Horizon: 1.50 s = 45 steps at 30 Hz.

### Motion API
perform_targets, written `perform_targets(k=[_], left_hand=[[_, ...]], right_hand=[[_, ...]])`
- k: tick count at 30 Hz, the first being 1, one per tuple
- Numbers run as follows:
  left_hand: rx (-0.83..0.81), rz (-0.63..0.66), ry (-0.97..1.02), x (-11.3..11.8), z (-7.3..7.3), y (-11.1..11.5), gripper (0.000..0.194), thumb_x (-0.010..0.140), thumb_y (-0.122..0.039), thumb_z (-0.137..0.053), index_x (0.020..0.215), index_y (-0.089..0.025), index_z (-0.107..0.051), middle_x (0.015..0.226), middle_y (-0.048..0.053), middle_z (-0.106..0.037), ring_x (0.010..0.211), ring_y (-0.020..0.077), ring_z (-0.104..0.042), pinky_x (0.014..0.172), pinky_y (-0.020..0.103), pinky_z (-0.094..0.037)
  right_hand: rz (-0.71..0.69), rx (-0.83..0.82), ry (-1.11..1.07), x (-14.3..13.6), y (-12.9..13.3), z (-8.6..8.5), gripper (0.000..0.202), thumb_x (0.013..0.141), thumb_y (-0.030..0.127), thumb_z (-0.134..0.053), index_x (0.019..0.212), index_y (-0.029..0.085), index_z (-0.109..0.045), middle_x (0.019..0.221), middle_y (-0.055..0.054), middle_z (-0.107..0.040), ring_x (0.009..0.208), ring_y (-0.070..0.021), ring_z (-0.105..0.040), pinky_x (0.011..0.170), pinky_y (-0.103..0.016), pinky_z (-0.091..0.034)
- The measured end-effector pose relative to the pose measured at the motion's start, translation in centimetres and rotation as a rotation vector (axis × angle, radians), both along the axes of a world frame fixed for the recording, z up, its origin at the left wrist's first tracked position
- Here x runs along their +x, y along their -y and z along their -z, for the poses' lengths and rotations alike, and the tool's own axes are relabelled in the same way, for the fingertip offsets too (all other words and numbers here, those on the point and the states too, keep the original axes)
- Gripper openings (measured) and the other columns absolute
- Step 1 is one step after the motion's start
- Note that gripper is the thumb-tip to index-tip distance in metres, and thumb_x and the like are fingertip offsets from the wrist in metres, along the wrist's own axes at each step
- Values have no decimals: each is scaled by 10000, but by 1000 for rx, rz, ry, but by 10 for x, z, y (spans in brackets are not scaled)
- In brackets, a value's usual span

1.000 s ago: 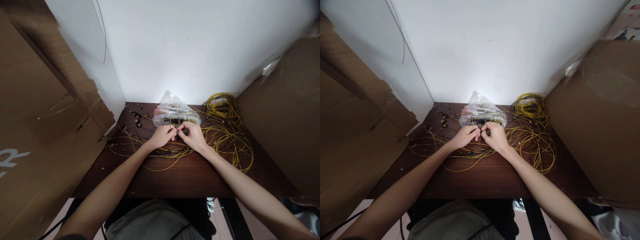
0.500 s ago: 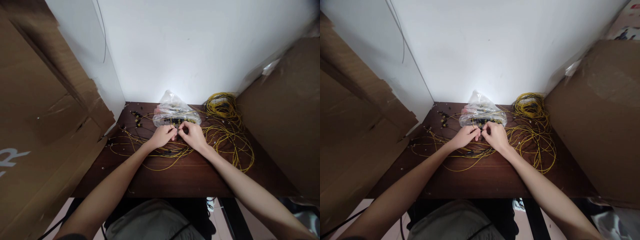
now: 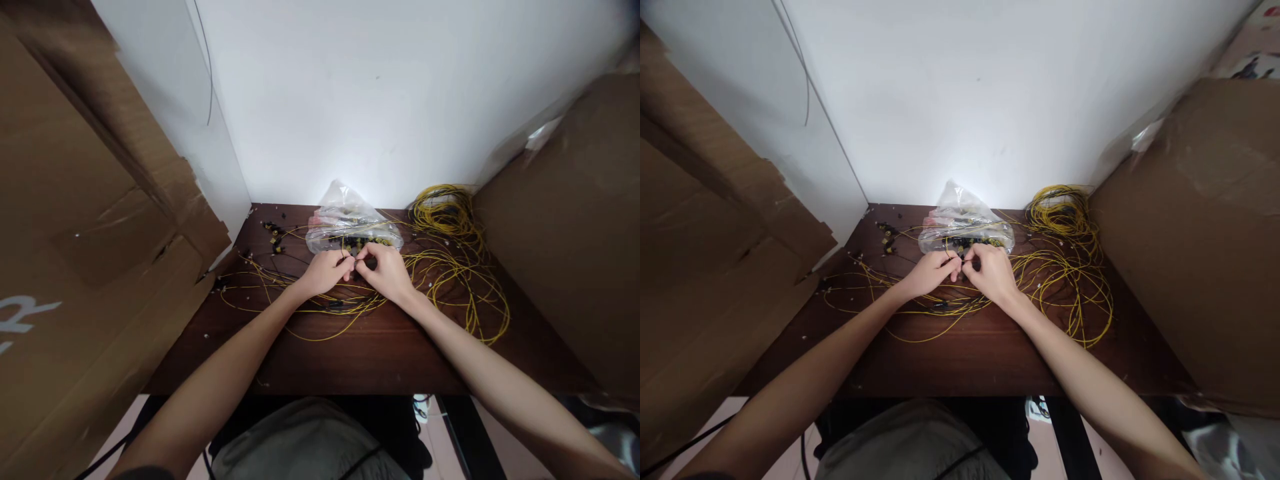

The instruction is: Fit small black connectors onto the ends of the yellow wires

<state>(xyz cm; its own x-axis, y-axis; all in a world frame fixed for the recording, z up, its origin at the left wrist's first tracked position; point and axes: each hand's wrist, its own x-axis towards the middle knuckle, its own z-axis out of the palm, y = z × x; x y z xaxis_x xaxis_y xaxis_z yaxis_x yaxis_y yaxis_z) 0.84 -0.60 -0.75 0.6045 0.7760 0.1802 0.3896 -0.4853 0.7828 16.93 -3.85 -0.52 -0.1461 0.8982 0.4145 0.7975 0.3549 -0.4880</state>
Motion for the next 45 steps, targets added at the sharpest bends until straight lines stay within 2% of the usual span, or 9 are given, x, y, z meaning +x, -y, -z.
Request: perform_targets(k=[4,11,25,32,45], left_hand=[[8,2,-2,0,0,0,310,841,-197,-376,574,-153,-527,629,-3,-613,624,106,-565,670,216,-401],[-5,-5,9,0,0,0,298,840,-190,-374,591,-152,-533,626,-4,-616,619,104,-564,670,213,-405],[10,4,-1,0,2,-1,300,840,-204,-380,584,-154,-529,637,-1,-617,630,108,-565,680,221,-403],[9,0,-5,-1,0,0,312,841,-205,-375,573,-154,-525,606,-6,-593,599,103,-546,652,213,-395],[6,-4,-7,0,2,0,301,842,-213,-377,590,-157,-532,631,-3,-620,620,107,-563,676,216,-409]], right_hand=[[26,-11,12,1,-1,0,52,724,169,-534,685,187,-563,718,-10,-648,710,-182,-593,726,-290,-399],[-25,5,15,0,0,-1,71,725,145,-526,751,189,-574,764,-3,-655,743,-177,-596,769,-302,-380],[18,2,1,1,0,-1,86,708,149,-521,632,189,-529,663,-1,-624,665,-169,-576,694,-280,-391],[-47,14,8,-1,1,-2,83,702,134,-517,738,190,-568,743,-10,-645,731,-185,-588,763,-306,-382],[3,-8,21,0,0,-1,73,706,151,-517,651,192,-540,682,-4,-628,691,-178,-575,725,-292,-378]])
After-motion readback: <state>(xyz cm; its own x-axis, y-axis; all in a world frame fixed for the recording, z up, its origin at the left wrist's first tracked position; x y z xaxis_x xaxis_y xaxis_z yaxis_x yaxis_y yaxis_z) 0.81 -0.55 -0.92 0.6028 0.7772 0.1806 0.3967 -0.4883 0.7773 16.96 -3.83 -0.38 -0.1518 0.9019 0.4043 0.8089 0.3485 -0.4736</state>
